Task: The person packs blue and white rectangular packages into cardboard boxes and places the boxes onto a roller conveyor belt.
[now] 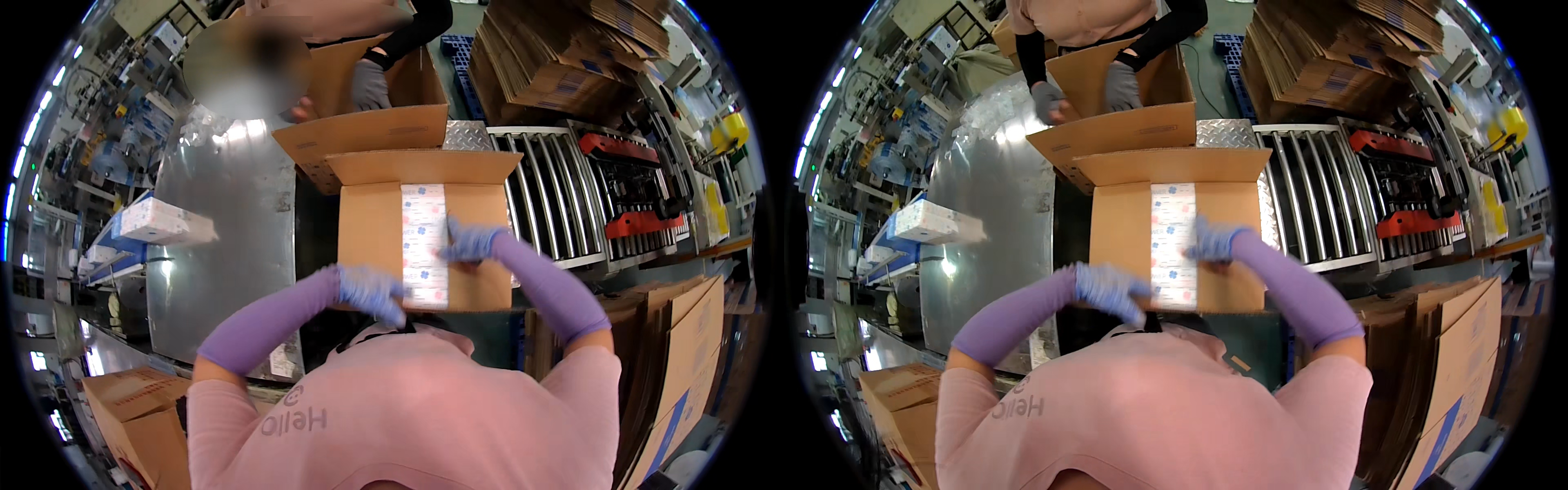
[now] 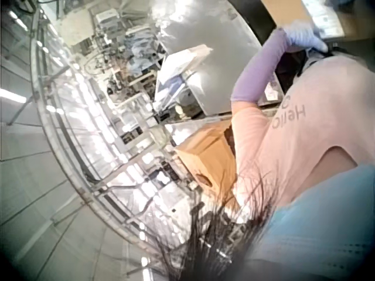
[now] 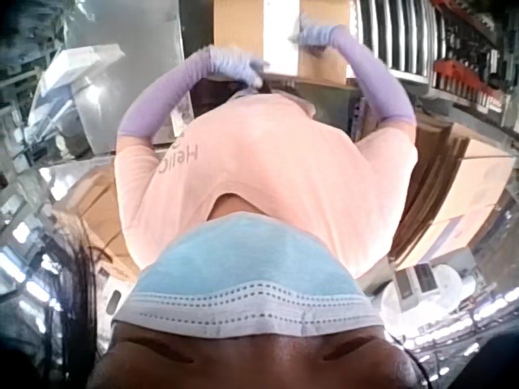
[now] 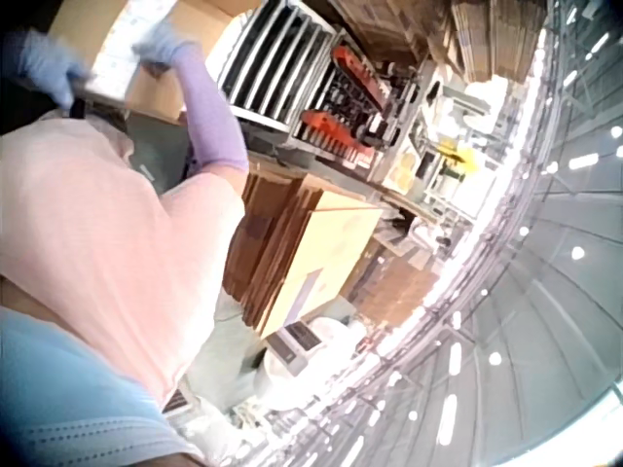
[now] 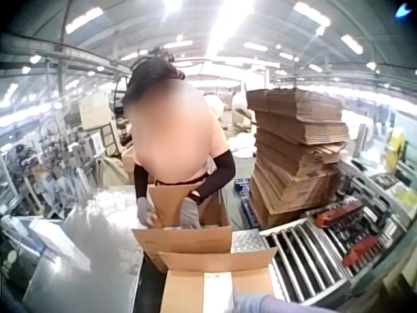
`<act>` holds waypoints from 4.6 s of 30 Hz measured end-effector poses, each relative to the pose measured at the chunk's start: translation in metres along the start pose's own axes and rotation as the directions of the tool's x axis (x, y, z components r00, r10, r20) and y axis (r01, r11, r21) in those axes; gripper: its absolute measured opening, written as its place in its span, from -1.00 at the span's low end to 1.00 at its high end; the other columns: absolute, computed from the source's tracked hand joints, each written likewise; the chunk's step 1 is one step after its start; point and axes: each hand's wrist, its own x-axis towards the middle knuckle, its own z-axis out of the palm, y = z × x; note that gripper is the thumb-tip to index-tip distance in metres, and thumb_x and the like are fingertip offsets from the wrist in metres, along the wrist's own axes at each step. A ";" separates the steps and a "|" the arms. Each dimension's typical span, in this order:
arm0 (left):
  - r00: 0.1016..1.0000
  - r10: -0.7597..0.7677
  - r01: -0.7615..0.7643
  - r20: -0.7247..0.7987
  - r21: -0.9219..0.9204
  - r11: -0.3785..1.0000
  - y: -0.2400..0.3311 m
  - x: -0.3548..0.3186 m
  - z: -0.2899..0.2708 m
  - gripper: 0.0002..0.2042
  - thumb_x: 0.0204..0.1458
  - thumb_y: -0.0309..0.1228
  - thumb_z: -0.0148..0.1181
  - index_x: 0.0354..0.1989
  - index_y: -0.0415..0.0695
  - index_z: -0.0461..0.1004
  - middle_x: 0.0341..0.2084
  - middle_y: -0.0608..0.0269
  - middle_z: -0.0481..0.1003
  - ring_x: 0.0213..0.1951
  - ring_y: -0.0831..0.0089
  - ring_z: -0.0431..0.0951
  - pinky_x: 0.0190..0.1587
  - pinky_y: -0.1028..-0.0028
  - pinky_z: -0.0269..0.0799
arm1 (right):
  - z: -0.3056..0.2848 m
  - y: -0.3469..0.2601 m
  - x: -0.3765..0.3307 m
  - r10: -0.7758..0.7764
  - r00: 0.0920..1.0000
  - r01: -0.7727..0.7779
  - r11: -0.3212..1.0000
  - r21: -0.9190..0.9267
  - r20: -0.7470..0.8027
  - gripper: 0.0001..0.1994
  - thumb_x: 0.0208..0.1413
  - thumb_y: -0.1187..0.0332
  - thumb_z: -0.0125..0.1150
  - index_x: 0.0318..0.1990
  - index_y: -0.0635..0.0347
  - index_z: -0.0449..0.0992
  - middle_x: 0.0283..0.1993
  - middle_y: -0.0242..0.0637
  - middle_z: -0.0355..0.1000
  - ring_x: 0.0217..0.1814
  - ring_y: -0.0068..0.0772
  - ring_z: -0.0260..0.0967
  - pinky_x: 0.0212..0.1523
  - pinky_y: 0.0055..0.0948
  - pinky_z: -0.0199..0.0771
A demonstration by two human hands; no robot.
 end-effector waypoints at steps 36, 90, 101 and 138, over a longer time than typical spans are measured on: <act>0.922 -0.189 -0.344 -0.339 -0.939 0.006 -0.004 0.228 0.016 -0.28 0.09 0.20 -0.13 0.32 0.02 -0.02 0.18 0.10 0.22 0.19 0.14 0.27 0.08 -0.07 0.29 | 0.003 0.175 -0.005 0.273 0.489 -0.453 0.891 0.027 -0.828 -0.31 0.18 -0.11 -0.22 0.30 0.24 0.08 0.40 -0.02 -0.08 0.49 -0.04 -0.33 0.40 0.02 -0.53; 0.811 -0.397 -0.284 -0.429 -0.883 0.374 -0.109 0.209 0.057 -0.61 0.14 -0.31 -0.02 0.12 -0.18 0.24 -0.18 0.05 0.42 -0.22 0.20 0.52 -0.26 0.30 0.54 | 0.012 0.047 -0.422 0.102 -0.169 -0.801 0.565 0.197 -0.980 -0.75 -0.06 0.49 0.13 -0.15 0.09 0.49 -0.18 -0.18 0.49 -0.14 -0.20 0.45 -0.10 -0.23 0.44; 0.224 0.657 -0.362 -0.720 0.564 0.742 0.003 0.109 -0.010 -0.54 -0.04 -0.41 0.25 0.08 -0.17 0.33 -0.03 -0.01 0.43 0.03 0.22 0.44 0.02 0.31 0.37 | -0.059 -0.180 -0.249 -0.199 0.897 0.020 0.909 -0.415 -0.393 -0.81 0.03 0.37 0.11 -0.17 0.08 0.49 -0.30 -0.27 0.48 -0.24 -0.26 0.48 -0.26 -0.35 0.44; 0.539 -0.361 -0.104 -0.761 -0.485 0.868 0.031 -0.160 -0.064 -0.07 -0.02 -0.02 0.11 0.35 -0.23 -0.31 -0.32 -0.13 0.51 -0.39 0.29 0.60 -0.41 0.41 0.54 | -0.063 -0.017 -0.214 -0.392 0.602 0.728 0.629 0.275 -0.696 -0.50 -0.03 0.41 0.20 0.13 0.35 0.35 0.39 0.10 -0.09 0.39 -0.14 -0.02 0.32 -0.35 -0.05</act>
